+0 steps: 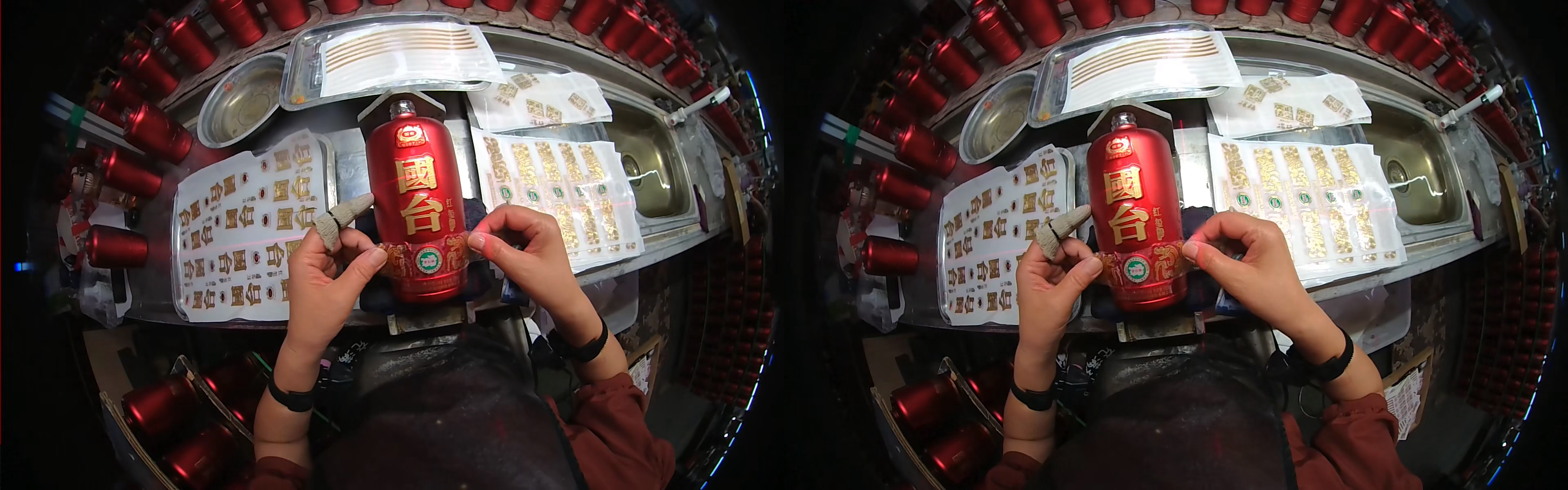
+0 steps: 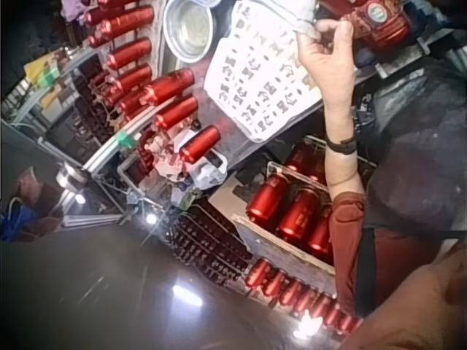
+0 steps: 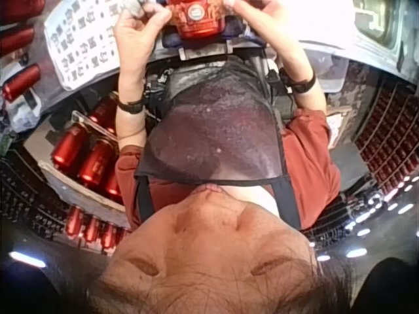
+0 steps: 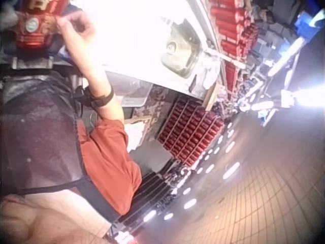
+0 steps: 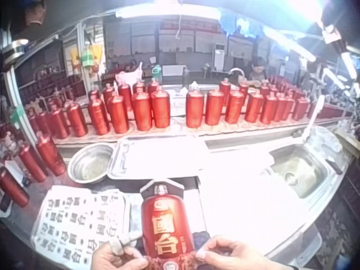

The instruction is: Applying decorative labels and bands to red wine/liquor bottles on an assembly line.

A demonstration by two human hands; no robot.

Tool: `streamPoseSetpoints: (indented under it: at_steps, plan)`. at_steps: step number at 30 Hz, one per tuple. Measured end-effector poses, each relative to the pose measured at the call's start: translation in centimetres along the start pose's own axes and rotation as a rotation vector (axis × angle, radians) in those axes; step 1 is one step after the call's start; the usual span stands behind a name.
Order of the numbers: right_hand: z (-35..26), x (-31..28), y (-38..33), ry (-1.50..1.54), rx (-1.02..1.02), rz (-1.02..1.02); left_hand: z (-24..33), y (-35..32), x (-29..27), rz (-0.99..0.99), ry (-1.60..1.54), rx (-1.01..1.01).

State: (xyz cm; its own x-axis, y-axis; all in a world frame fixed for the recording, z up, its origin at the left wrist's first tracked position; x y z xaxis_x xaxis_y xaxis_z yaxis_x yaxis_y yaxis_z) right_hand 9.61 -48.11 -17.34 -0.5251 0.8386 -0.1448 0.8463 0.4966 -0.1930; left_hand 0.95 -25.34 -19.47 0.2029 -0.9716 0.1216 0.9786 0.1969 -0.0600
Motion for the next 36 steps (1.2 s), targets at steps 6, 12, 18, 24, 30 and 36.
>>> streamPoseSetpoints:
  at_steps: [6, 12, 18, 24, 30, 36]
  plan:
    - [0.4, 0.1, 0.2, 0.026, -0.019, -0.012, 0.1, 0.0, 0.1, 0.008, 0.009, 0.006]
    - [2.1, -0.6, 0.2, 0.012, 0.040, 0.115, -0.5, -0.2, -0.7, 0.030, 0.296, 0.080]
    - [2.2, 1.2, 0.1, 0.213, -0.014, 0.080, -1.3, 0.0, 0.7, -0.017, -0.030, 0.060]
    - [1.7, 1.5, 0.3, 0.138, 0.017, 0.020, -1.1, 0.1, 1.6, -0.102, -0.015, 0.027]
    - [1.6, 1.5, 0.4, 0.133, 0.010, 0.021, -1.2, -0.1, 1.3, -0.096, 0.008, -0.018]
    - [1.6, 1.3, 0.4, 0.164, 0.036, -0.012, -0.6, 0.2, 1.5, -0.104, -0.016, 0.015]
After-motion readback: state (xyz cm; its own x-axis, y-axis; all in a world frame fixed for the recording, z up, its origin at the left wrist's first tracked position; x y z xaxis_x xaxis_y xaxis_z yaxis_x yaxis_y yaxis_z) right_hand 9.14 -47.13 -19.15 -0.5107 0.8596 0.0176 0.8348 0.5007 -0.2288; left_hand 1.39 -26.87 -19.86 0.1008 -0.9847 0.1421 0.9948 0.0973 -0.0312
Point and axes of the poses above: each hand's wrist, its own y-axis towards the middle knuckle, its own x-axis out of the palm, z = x × y, the point moved 3 cm from there along y, towards the middle knuckle
